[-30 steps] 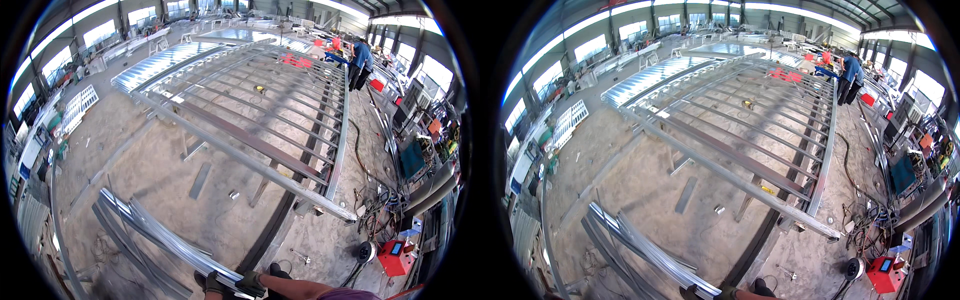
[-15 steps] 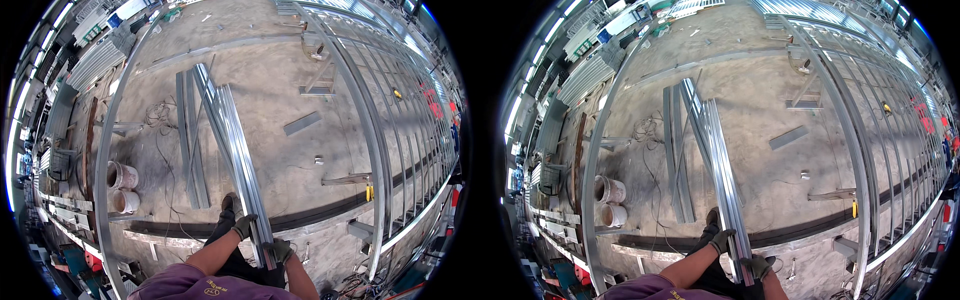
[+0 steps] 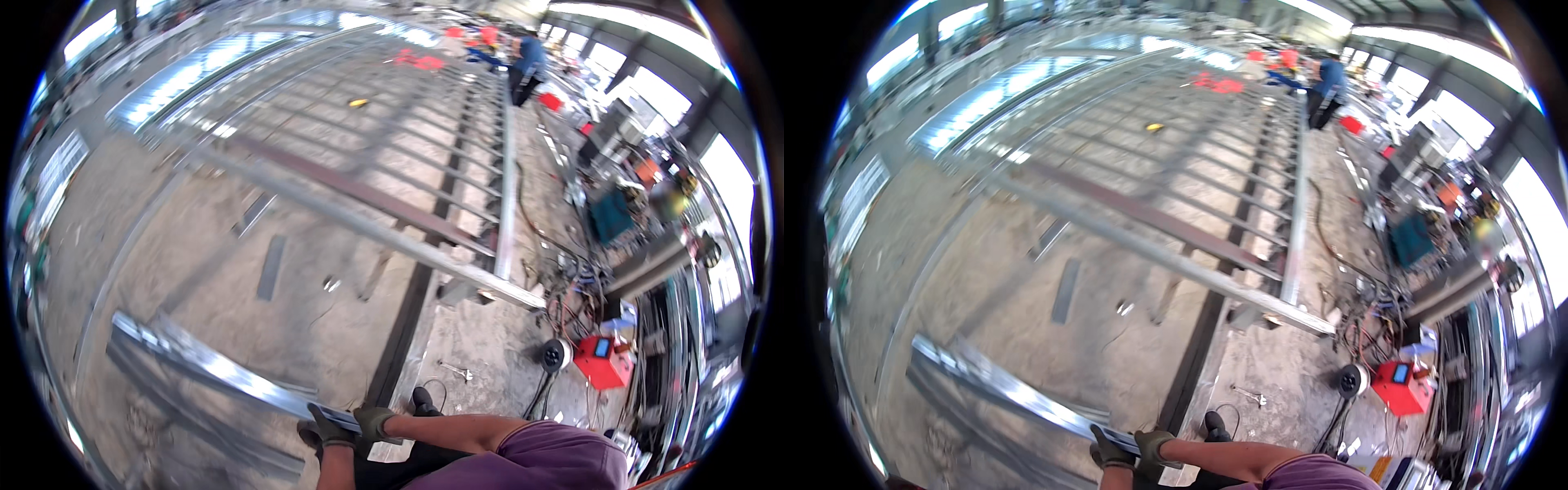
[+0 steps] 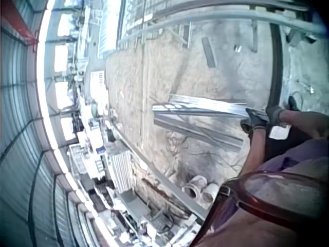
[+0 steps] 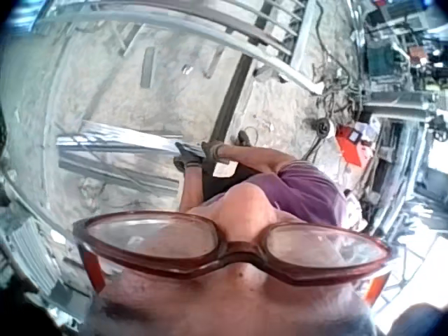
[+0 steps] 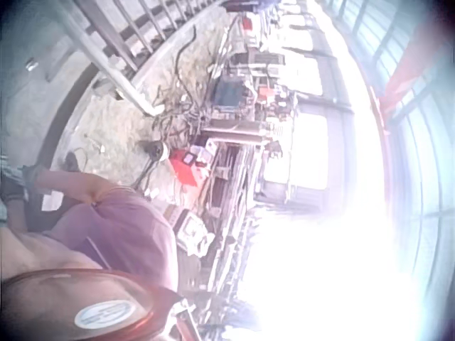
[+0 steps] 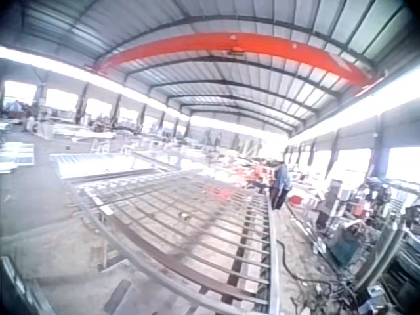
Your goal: The person repeatedly picks up long metal bars from the floor and places them into slots on a large metal frame structure. The person handles the bars one at a time, aligning and inserting them into the frame.
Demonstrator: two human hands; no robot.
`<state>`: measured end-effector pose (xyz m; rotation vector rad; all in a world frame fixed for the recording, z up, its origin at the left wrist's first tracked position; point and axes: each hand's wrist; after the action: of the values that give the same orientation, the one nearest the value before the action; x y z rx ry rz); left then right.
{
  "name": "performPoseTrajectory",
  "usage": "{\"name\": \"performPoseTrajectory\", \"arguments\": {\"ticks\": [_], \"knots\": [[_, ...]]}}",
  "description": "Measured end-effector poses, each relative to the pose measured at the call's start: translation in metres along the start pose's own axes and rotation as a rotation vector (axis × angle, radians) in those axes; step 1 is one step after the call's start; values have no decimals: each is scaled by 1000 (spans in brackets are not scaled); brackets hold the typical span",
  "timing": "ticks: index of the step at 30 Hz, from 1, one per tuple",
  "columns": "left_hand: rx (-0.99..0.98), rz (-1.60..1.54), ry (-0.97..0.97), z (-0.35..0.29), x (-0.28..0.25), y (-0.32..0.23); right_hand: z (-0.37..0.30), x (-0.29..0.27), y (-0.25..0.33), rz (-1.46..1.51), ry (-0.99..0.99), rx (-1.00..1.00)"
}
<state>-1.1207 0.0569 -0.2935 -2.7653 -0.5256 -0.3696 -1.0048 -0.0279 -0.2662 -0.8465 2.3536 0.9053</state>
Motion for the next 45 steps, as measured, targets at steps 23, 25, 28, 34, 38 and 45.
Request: {"name": "performPoseTrajectory", "arguments": {"ticks": [23,25,28,34,38,45], "knots": [[41,188,48,30,-112,-32,-349,-38,-30,97,196,338],[-3,200,41,36,-115,-29,-359,-41,-46,102,184,314],[9,180,100,-18,-64,-14,-379,-38,-87,135,112,327],[192,237,355,-54,38,19,-375,-40,-219,227,-68,150],[525,391,550,-128,132,56,-382,-72,-296,295,-173,25],[503,187,822,-280,317,125,-445,-204,-384,306,-618,-129]]}}
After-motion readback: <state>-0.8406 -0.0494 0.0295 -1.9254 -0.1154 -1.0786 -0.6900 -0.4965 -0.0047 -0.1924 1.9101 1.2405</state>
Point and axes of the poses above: each hand's wrist, its own z-axis towards the middle knuckle, its own x-axis out of the palm, y = z × x, and after that the axes turned 8 degrees about -y, right-handed
